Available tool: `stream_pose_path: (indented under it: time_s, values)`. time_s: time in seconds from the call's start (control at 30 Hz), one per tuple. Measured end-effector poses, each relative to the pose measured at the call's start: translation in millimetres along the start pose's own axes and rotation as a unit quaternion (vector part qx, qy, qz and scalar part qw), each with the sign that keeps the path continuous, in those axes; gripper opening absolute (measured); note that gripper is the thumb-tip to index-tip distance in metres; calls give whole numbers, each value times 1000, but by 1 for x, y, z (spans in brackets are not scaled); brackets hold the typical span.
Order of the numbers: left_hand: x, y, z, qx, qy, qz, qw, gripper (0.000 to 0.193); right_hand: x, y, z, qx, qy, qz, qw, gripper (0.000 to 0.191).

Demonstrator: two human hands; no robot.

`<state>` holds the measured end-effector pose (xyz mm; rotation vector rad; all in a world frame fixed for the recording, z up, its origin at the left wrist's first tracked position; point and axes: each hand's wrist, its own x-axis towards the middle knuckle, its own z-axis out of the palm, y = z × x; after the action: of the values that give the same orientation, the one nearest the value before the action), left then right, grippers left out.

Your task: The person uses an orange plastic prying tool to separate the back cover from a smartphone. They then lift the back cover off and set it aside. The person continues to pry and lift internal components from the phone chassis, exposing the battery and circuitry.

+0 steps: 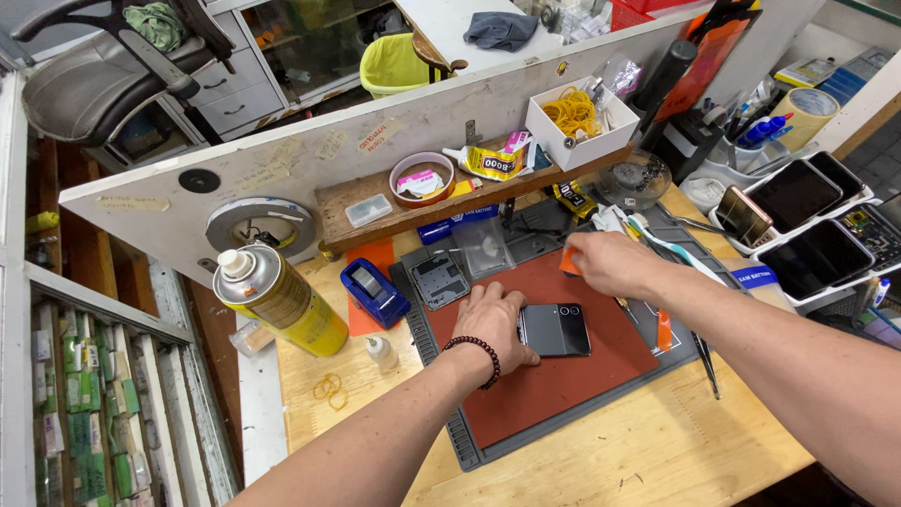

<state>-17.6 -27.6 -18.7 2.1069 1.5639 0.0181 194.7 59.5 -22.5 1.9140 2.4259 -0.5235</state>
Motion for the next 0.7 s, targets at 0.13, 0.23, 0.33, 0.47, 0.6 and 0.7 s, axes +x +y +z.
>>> stream_pose_path:
  time_s: [0.13,0.23,0.33,0.47,0.6,0.7]
  values:
    - [2,-1,2,-5,2,1,1000,81,4,-2,14,9,-68,-26,997,27]
    - [2,0,3,-8,4,-2,1000,83,7,-6,18,-18,-102,-52,993,27]
    - [2,1,2,-14,2,-5,1000,85,8,-13,19,-30,-130,-42,990,27]
    - [1,1,-1,-14,-8,-6,1000,85,9,-20,17,-27,-130,-79,988,25]
    - [0,2,-1,-11,-13,-8,1000,86,13,-28,14,-19,-160,-74,984,23]
    - [1,2,-2,-7,-14,-7,1000,85,15,-33,13,-54,-165,-85,981,22]
